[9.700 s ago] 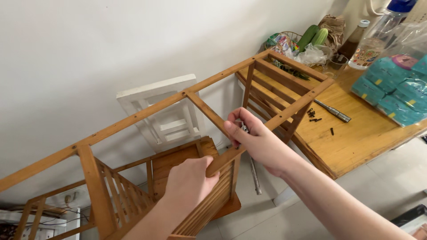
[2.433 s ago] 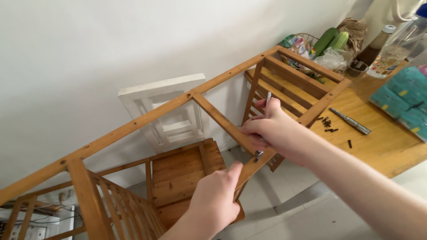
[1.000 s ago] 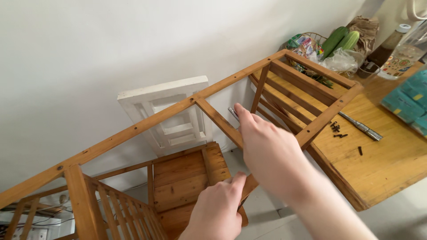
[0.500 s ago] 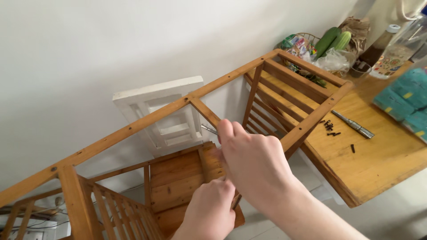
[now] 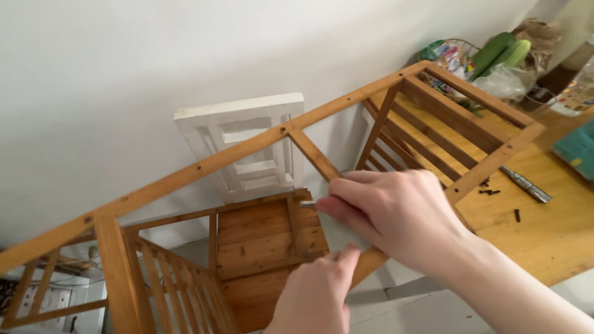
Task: The person assembles a wooden chair frame by inserting screws and tightening them with a screwdriver. They work on multiple joints of the frame, securing the pieces together.
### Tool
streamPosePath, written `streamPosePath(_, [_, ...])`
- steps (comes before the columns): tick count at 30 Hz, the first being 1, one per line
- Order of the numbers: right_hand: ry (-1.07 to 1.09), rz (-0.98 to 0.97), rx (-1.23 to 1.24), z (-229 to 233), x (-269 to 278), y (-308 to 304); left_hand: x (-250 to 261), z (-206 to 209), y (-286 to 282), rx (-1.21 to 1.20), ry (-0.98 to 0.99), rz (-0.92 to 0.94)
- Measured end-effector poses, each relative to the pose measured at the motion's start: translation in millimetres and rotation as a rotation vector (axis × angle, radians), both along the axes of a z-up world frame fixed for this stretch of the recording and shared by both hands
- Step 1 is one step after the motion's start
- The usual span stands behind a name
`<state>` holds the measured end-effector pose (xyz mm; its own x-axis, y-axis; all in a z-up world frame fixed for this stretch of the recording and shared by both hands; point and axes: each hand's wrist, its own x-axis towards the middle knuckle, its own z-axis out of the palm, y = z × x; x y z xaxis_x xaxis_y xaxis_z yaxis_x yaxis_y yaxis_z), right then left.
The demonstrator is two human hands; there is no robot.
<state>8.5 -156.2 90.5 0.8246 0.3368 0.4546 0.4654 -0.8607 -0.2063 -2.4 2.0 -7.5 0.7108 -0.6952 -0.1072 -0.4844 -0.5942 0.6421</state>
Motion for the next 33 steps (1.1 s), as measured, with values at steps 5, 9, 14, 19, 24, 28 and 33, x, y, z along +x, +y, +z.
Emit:
streamPosePath(5, [-0.123, 0.06, -0.023, -9, -11, 3, 10, 1, 1, -0.057, -0.04, 0.031])
streamPosePath(9, [-0.086, 0.131, -0.006, -4, -10, 0, 11, 2, 2, -0.04, -0.017, 0.027])
streamPosePath(14, [0.017, 0.371, 0.004, 4, 0, -12, 5, -5, 7, -0.186, -0.088, 0.015])
streamPosePath(19, [0.066, 0.525, 0.047, 8, 1, -24, 3, -12, 8, -0.098, -0.112, -0.024])
streamPosePath(24, [0.231, 0.603, 0.092, 13, 5, -34, 7, -6, 8, 0.019, 0.03, 0.011])
streamPosePath(28, [0.49, 0.551, 0.197, 16, 14, -34, 8, 1, 6, 0.023, 0.024, 0.02])
streamPosePath(33, [0.764, 0.229, 0.188, 17, 34, -22, 6, 5, 0, 0.15, 0.086, 0.047])
